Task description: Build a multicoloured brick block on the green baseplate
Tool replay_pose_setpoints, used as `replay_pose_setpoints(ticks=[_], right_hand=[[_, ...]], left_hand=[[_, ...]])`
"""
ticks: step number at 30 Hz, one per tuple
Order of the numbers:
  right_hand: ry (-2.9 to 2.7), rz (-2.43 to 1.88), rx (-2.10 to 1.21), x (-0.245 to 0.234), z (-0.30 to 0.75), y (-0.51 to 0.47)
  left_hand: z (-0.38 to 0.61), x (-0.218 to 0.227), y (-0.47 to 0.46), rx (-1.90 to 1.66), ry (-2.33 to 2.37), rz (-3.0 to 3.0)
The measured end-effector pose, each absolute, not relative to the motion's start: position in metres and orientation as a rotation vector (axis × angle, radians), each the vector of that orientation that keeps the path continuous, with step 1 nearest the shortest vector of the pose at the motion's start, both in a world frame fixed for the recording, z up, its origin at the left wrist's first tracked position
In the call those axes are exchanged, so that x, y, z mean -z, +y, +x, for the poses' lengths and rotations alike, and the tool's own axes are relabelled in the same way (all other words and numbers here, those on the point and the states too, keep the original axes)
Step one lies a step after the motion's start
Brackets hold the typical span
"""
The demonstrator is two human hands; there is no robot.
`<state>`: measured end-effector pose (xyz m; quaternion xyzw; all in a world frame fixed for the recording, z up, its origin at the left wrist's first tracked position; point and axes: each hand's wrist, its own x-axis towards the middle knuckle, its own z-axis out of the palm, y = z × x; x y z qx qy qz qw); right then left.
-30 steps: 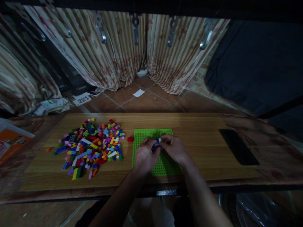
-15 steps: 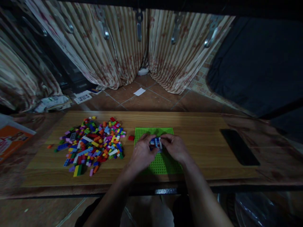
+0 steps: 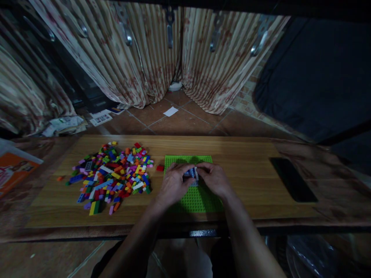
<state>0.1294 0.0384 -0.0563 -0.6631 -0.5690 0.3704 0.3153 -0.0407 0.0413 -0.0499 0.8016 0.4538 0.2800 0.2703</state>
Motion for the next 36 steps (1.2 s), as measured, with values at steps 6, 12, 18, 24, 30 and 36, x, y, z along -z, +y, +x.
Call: replay_pose_setpoints(ticks=[6,12,18,24,30,36], right_hand=[[-1.507,-1.757,-0.962,0.056,0.129,0.039],[-1.526,-1.766,-0.939,0.053,0.128,0.039],[-1.546,-1.756,-0.946,0.055,0.129,0.039],[-1.528,-1.743,-0.943,0.057,0.129,0.038],[-1.535,-1.762,-0.948,0.058,0.129,0.039],[-1.478,-1.729,-0.985,0.060,0.127,0.041]], left_hand=[[-0.038,0.055,0.041,-0.747,1.221,2.140],[-0.037,0.053,0.041,-0.708,1.316,2.119],[-0.032,0.057,0.040,-0.784,1.328,2.053],[-0.034,0.062,0.039,-0.747,1.334,2.094],[-0.035,0.057,0.039,-0.725,1.334,2.119],[-0.036,0.056,0.041,-0.705,1.303,2.091]])
